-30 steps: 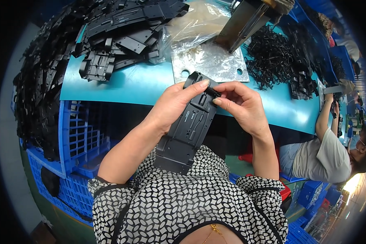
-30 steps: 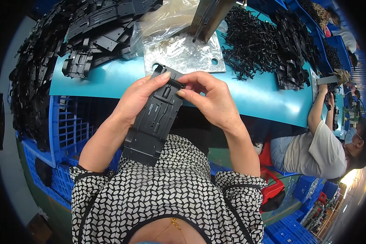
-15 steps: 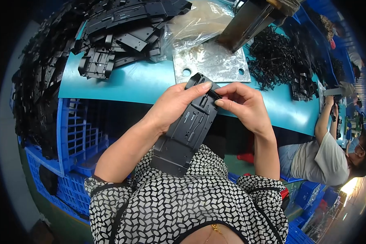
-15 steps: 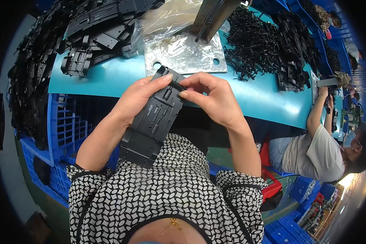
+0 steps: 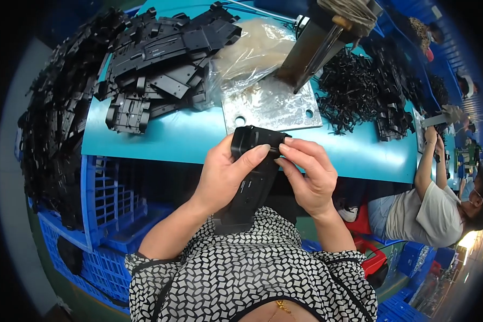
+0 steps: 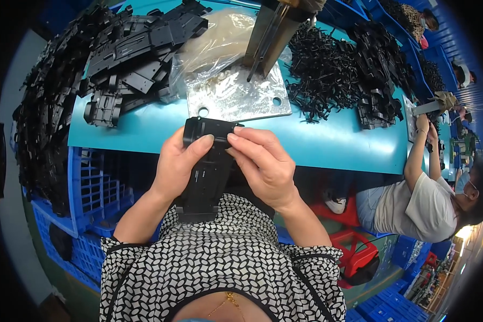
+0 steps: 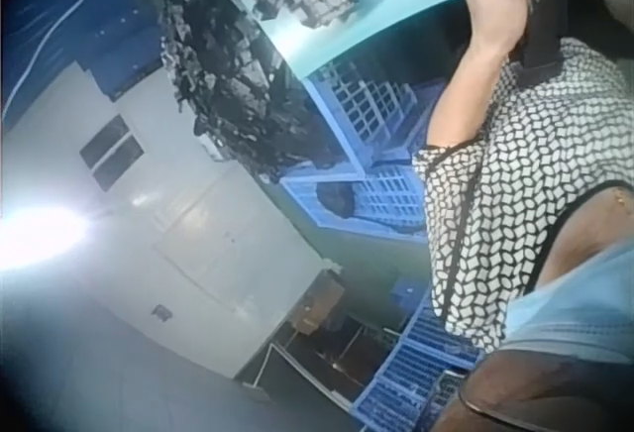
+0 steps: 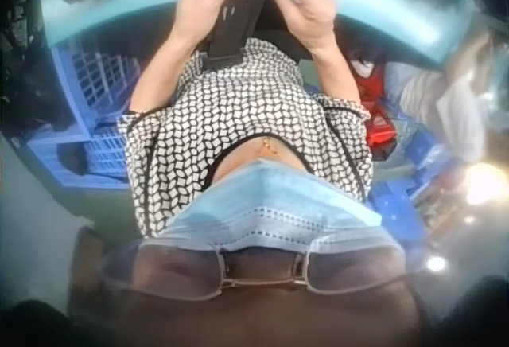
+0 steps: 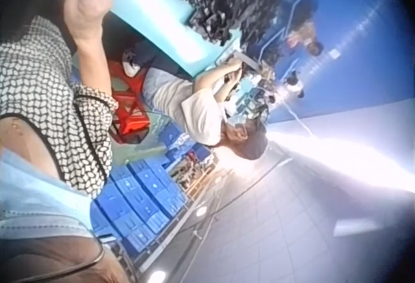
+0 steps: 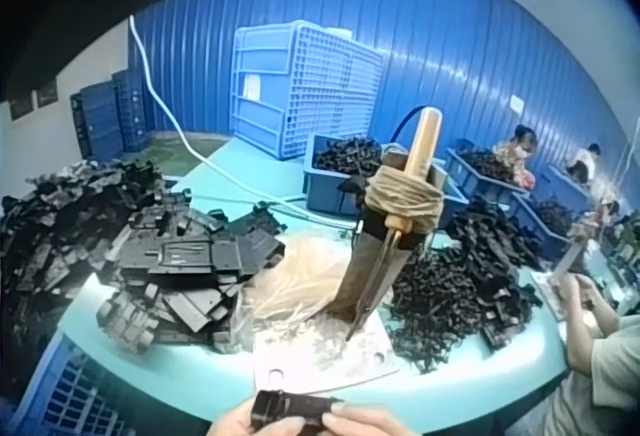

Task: The recorder is assembling small black plastic components by snapping pieces together at an industrial workbench.

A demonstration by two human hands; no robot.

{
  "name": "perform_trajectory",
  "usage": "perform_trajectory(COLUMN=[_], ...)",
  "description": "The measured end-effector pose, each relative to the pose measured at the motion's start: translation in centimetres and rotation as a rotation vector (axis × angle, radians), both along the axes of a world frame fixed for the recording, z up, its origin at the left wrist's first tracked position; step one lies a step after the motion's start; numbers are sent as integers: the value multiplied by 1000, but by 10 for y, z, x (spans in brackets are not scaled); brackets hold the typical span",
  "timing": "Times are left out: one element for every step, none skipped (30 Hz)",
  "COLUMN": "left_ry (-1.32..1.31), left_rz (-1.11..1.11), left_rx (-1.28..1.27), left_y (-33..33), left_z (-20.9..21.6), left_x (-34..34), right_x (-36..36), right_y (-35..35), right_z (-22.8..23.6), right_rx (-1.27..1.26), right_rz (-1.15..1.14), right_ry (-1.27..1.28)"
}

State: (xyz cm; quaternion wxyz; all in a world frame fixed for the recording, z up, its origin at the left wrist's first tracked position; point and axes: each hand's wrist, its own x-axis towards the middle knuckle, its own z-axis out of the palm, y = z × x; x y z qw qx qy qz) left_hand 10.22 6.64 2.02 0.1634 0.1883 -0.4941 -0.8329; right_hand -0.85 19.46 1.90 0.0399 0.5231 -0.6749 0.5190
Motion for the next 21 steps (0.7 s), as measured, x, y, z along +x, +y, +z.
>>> perform_trajectory(left_ry=[-6,-7,-4,-2,-3,-1,1,-2,-4,-7,-10,-13,-19,-25,-52,-55,-57,-57,-59,-55,-52], left_rz=[-19,-24,-19,-13,-26,-19,-11,-21,-13,-4,14,11,-4,-20,-32,-38,-15,12,10,31,48], left_rx=[15,13,6,-1,-4,2,8,7,6,5,-19,-20,-60,-101,-146,-149,-194,-243,-252,-232,-214], left_y=[-1,-2,-1,-1,-1,-2,-4,-6,-6,-7,-7,-8,-9,-11,-12,-11,-10,-9,-8,-7,-7], left_z=[-1,-3,-4,-5,-5,-6,-7,-9,-10,-11,-11,-13,-15,-15,-14,-13,-12,-11,-9,-8,-6], left_x=[2,3,2,1,0,0,-1,-1,0,0,0,1,3,4,5,6,7,5,3,1,0], right_x=[2,1,-2,-4,-5,-5,-5,-5,-5,-5,-6,-7,-8,-10,-12,-12,-12,-12,-13,-12,-10], right_y=[0,-1,0,1,1,0,-2,-4,-5,-6,-6,-6,-6,-6,-5,-5,-6,-8,-10,-11,-12], right_z=[-3,-6,-9,-10,-9,-8,-9,-10,-10,-10,-10,-11,-12,-13,-15,-16,-15,-13,-10,-9,-8], right_rx=[-14,-16,-31,-46,-49,-46,-43,-44,-53,-62,-64,-56,-48,-51,-44,-38,-41,-22,-4,-14,8], right_rz=[3,-3,16,35,22,31,39,29,43,56,49,71,92,88,105,121,114,98,81,78,41], right_ry=[-39,-40,-29,-19,-20,-27,-35,-37,-41,-44,-45,-29,-12,-14,16,46,43,121,198,197,213])
